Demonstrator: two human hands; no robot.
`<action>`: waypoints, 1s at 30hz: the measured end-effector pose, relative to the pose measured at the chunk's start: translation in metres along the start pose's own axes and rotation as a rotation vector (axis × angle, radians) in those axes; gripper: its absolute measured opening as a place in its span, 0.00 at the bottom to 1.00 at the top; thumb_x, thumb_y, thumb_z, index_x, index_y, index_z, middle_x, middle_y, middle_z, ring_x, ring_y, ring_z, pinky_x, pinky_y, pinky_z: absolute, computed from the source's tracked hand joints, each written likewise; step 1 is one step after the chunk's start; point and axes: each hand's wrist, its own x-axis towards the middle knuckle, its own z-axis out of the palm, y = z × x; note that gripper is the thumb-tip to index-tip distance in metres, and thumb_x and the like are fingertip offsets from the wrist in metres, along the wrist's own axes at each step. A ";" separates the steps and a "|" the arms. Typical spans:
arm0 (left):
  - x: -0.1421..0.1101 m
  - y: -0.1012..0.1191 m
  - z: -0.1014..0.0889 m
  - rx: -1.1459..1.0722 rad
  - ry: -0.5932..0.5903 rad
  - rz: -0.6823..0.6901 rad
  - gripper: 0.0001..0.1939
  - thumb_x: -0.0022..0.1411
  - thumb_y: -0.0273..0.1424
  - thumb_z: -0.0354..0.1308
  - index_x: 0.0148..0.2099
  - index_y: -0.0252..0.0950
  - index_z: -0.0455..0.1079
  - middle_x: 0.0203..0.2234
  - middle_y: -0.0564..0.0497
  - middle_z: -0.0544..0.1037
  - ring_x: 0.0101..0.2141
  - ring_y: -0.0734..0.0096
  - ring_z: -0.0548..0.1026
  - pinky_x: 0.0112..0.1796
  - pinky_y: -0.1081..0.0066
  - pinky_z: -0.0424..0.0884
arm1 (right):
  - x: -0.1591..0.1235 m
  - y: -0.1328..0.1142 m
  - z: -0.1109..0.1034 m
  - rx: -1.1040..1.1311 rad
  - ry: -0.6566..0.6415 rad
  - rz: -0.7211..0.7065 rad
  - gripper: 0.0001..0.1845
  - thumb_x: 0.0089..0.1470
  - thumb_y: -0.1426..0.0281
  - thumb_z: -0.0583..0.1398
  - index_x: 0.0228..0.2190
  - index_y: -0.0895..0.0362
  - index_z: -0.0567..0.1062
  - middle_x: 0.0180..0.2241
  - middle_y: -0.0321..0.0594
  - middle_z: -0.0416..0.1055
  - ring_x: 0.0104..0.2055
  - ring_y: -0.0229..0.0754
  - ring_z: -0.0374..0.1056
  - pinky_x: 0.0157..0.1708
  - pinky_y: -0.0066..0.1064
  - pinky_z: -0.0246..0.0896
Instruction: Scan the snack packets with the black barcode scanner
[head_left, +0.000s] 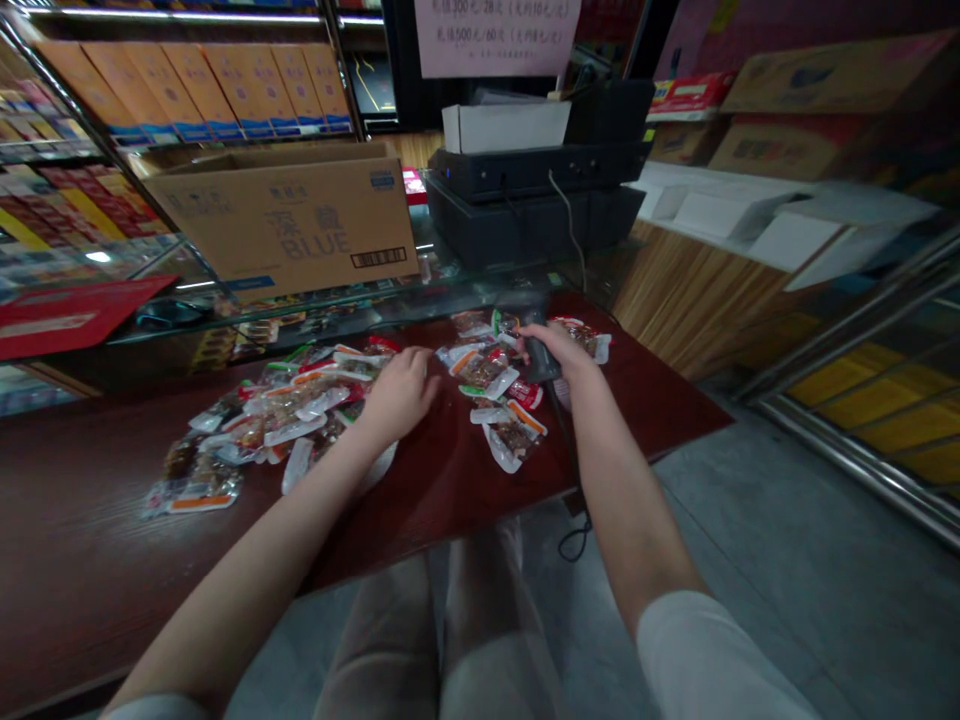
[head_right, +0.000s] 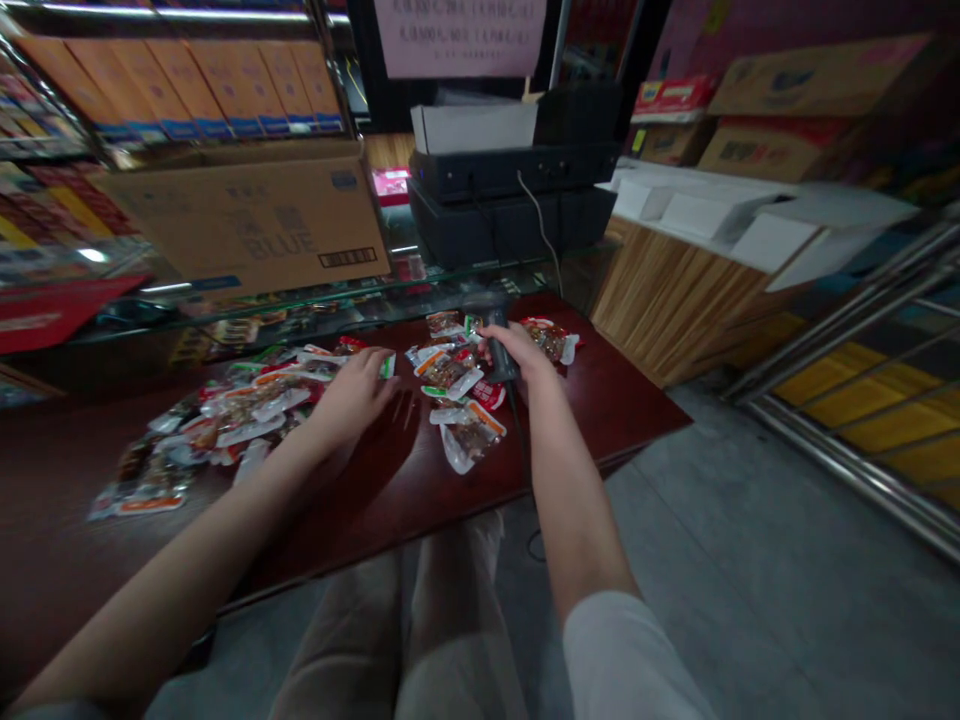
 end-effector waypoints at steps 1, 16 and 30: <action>0.008 0.007 0.011 -0.051 -0.028 -0.040 0.20 0.62 0.38 0.51 0.52 0.32 0.66 0.48 0.35 0.74 0.51 0.52 0.71 0.54 0.56 0.63 | 0.001 0.001 0.000 -0.016 0.013 0.013 0.09 0.43 0.69 0.65 0.25 0.58 0.68 0.20 0.37 0.71 0.17 0.34 0.63 0.17 0.26 0.60; 0.027 -0.014 0.009 -0.607 0.081 -0.330 0.17 0.45 0.39 0.63 0.37 0.38 0.65 0.26 0.54 0.72 0.28 0.68 0.69 0.32 0.69 0.65 | -0.016 -0.002 0.022 0.073 -0.308 0.072 0.15 0.43 0.67 0.65 0.28 0.55 0.64 0.18 0.30 0.65 0.17 0.33 0.61 0.16 0.25 0.60; -0.002 -0.050 -0.035 -0.483 0.311 -0.307 0.11 0.54 0.39 0.56 0.28 0.39 0.61 0.18 0.58 0.61 0.22 0.74 0.61 0.27 0.73 0.56 | -0.039 -0.005 0.054 0.000 -0.573 0.029 0.17 0.48 0.66 0.65 0.34 0.56 0.63 0.18 0.25 0.60 0.13 0.27 0.51 0.12 0.21 0.48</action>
